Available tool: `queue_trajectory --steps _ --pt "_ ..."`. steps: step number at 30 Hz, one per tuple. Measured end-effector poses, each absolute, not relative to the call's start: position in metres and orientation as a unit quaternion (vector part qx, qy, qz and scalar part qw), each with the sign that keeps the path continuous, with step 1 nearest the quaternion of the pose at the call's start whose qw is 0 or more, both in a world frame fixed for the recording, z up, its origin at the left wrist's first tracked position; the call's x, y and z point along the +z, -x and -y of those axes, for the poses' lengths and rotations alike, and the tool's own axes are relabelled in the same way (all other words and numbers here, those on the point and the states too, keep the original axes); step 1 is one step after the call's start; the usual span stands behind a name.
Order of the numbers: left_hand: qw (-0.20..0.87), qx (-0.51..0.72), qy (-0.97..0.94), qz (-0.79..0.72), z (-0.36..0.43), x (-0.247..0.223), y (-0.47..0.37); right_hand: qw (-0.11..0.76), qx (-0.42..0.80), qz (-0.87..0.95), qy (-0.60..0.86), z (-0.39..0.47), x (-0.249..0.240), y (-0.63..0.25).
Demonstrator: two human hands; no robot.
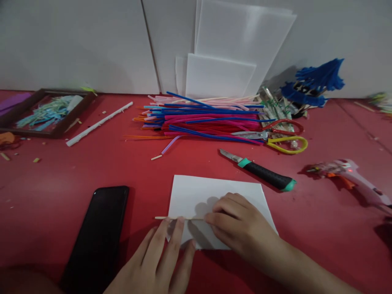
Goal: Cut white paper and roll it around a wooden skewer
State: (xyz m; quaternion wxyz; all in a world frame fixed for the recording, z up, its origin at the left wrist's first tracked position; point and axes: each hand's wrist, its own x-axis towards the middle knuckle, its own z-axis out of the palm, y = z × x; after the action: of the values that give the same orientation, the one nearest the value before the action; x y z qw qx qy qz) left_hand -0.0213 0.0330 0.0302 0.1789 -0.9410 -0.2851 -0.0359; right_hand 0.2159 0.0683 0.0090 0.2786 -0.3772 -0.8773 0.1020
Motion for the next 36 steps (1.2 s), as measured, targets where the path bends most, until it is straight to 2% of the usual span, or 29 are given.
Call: queue_trajectory --steps 36 --pt "0.163 -0.031 0.943 0.288 -0.0317 0.0291 0.0251 0.291 0.125 0.869 0.380 -0.0679 0.0110 -0.2132"
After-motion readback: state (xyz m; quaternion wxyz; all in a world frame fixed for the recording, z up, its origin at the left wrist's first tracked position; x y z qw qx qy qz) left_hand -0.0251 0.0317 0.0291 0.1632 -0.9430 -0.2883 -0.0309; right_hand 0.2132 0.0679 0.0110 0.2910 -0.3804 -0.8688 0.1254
